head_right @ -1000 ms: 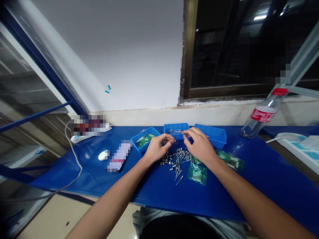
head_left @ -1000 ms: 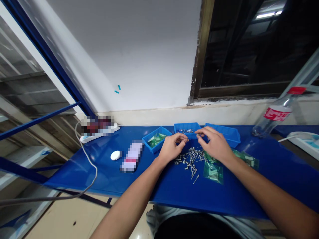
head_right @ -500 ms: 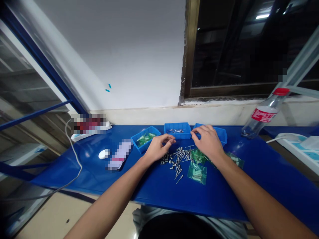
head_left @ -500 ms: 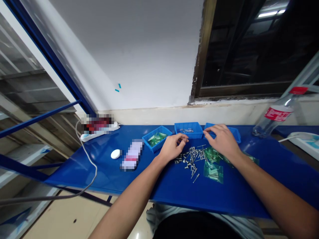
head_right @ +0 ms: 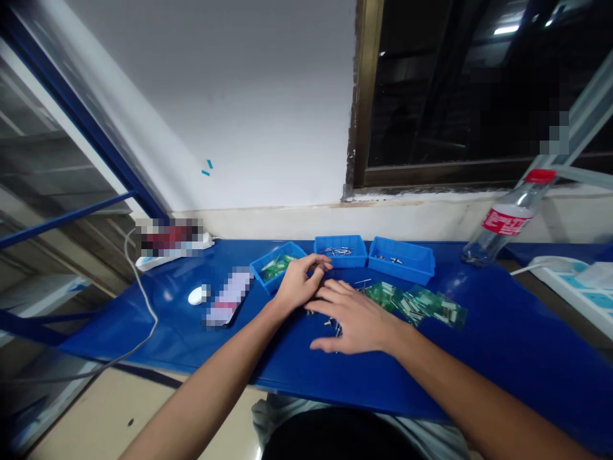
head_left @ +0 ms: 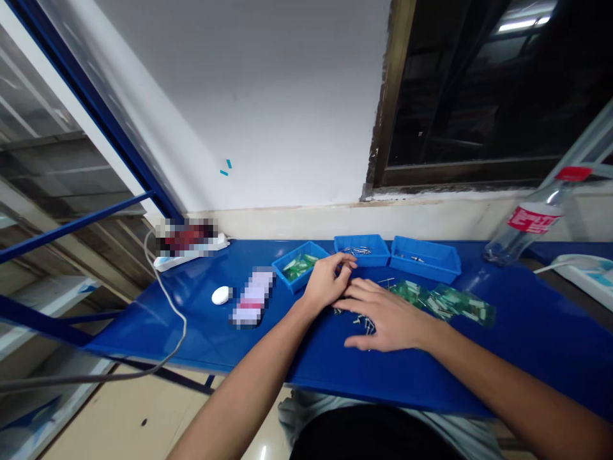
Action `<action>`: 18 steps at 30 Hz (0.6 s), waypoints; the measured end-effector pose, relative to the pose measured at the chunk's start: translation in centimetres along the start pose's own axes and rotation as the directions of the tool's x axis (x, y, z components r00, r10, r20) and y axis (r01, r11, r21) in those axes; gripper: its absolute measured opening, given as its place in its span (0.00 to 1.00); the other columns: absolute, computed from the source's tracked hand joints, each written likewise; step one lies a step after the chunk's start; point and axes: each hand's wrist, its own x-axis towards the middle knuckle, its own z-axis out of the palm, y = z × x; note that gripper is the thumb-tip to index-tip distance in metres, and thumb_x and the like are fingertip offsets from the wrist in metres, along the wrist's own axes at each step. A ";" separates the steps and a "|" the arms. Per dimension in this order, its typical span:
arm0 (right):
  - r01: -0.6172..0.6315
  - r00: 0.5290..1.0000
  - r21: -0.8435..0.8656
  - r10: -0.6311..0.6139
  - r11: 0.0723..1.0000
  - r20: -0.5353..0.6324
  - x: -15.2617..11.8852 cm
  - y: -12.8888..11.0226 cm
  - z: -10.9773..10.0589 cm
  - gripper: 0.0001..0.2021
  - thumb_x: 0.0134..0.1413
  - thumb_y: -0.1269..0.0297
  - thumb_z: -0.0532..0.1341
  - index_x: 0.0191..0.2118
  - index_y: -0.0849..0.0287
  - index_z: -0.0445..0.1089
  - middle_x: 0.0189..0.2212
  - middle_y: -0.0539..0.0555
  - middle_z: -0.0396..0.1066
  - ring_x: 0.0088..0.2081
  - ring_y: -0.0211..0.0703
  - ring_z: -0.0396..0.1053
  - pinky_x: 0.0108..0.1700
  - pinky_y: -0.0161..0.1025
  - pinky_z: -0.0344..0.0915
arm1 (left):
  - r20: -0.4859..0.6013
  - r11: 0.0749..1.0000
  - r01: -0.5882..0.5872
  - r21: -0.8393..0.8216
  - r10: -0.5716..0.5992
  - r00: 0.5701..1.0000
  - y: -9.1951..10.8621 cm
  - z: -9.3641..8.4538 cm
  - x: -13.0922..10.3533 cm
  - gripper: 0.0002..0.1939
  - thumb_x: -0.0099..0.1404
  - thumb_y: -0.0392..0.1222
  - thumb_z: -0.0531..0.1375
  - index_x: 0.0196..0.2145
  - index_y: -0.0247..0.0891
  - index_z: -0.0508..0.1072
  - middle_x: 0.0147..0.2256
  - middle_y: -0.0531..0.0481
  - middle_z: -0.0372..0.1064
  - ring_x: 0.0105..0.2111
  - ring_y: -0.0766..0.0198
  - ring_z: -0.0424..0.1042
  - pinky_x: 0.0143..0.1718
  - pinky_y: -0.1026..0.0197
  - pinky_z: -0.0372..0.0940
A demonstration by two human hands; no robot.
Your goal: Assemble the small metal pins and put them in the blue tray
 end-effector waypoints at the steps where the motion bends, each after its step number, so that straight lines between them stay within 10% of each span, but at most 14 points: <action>1: 0.010 1.000 -0.022 -0.009 1.000 0.023 0.1 -0.7 0.2 0.36 0.56 0.36 0.65 0.64 0.50 0.69 0.61 0.61 0.68 0.63 0.64 0.61 0.65 0.63 0.59 | 0.003 1.000 0.000 -0.001 0.000 1.000 0.1 0.0 0.0 0.14 0.70 0.33 0.54 0.48 0.38 0.77 0.43 0.49 0.81 0.44 0.60 0.80 0.47 0.60 0.72; 18: 0.019 0.991 -0.249 -0.051 0.968 -0.125 1.0 1.7 2.2 0.12 0.69 0.61 0.59 0.52 0.53 0.77 0.49 0.60 0.74 0.56 0.57 0.67 0.58 0.56 0.68 | 0.001 1.000 0.005 0.015 -0.005 1.000 0.2 -0.2 0.0 0.15 0.70 0.33 0.54 0.47 0.38 0.78 0.42 0.49 0.81 0.42 0.60 0.80 0.45 0.61 0.72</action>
